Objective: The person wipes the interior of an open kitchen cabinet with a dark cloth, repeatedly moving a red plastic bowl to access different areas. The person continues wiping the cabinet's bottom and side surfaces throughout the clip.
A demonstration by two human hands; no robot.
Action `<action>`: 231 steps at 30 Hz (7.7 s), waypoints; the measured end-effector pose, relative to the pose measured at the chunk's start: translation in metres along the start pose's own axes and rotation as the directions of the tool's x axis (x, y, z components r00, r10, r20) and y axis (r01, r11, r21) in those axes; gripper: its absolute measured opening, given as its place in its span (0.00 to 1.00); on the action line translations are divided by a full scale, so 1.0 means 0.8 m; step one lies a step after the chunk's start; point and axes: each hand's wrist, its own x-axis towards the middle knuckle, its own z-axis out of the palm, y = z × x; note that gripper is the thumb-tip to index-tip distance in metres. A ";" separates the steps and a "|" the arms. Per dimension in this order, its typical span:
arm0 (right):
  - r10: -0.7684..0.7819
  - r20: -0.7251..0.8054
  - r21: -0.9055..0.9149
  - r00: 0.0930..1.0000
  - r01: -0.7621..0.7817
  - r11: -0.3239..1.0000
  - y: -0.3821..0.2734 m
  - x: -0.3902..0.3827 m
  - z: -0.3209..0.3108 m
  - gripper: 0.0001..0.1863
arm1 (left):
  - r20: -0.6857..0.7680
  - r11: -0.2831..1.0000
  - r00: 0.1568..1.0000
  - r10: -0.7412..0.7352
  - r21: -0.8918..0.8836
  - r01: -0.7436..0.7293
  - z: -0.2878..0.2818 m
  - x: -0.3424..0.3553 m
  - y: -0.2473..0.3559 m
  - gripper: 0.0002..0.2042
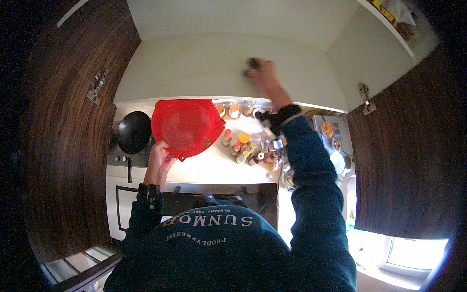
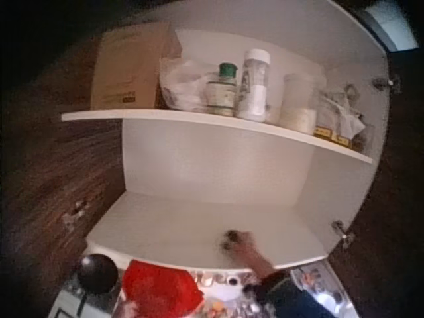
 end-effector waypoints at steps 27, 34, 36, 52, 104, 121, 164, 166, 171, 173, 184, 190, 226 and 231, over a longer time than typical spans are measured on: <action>-0.534 0.132 0.015 0.835 0.537 0.844 -0.322 -0.023 0.196 0.21 | -0.175 0.998 0.983 0.050 -0.019 -0.055 -0.040 -0.028 0.068 0.24; -0.568 0.061 0.050 0.821 0.566 0.823 -0.231 0.021 0.125 0.21 | -0.160 0.992 0.979 0.127 0.038 -0.123 -0.027 -0.038 0.066 0.24; -0.555 0.075 -0.071 0.828 0.560 0.825 -0.149 0.067 0.080 0.19 | -0.229 0.995 0.968 0.102 0.006 -0.103 -0.028 -0.038 0.065 0.25; -0.302 0.174 -0.281 0.937 0.341 0.897 -0.202 0.182 0.196 0.20 | -0.214 0.976 0.960 0.179 -0.086 -0.201 -0.048 -0.036 0.060 0.27; -0.810 0.356 -0.013 0.466 0.869 0.495 -0.355 0.019 0.255 0.21 | -0.192 0.964 0.966 0.176 -0.167 -0.208 -0.079 -0.022 0.086 0.23; -0.638 0.731 0.231 0.243 0.791 0.566 -0.274 -0.065 0.270 0.34 | -0.215 0.962 0.940 0.263 0.138 -0.238 -0.009 -0.136 0.037 0.28; -0.470 0.680 0.242 0.563 0.432 0.869 -0.225 0.219 0.129 0.35 | 0.123 0.975 0.970 0.209 0.053 -0.217 0.105 0.146 0.222 0.24; -0.590 0.603 0.381 0.537 0.456 0.804 -0.225 0.210 0.133 0.30 | 0.163 0.974 0.963 0.214 0.036 -0.222 0.104 0.150 0.223 0.24; -0.572 0.539 0.381 0.618 0.427 0.820 -0.234 0.196 0.155 0.19 | 0.070 0.992 0.992 0.106 0.054 -0.110 0.108 0.170 0.242 0.22; -0.551 0.522 0.132 0.651 0.577 0.806 -0.237 0.201 0.162 0.19 | 0.005 0.994 0.997 0.078 0.073 -0.078 0.107 0.173 0.251 0.22; -0.174 0.301 0.369 0.937 0.054 0.928 -0.274 0.263 0.121 0.18 | -0.159 0.616 0.893 0.421 0.772 -0.153 0.106 0.151 0.289 0.36; -0.309 0.298 0.737 0.903 -0.012 0.676 -0.269 0.253 0.099 0.17 | -0.008 0.851 0.873 0.488 0.227 -0.474 0.167 0.163 0.291 0.40; -0.476 -0.047 -0.085 0.878 0.471 0.878 -0.344 0.229 0.189 0.11 | 0.499 -0.381 0.757 0.422 0.855 -0.351 0.125 0.188 0.284 0.23; -0.524 -0.004 -0.198 0.852 0.513 0.835 -0.346 0.230 0.184 0.10 | 0.566 -0.272 0.635 0.526 0.819 -0.505 0.134 0.177 0.274 0.19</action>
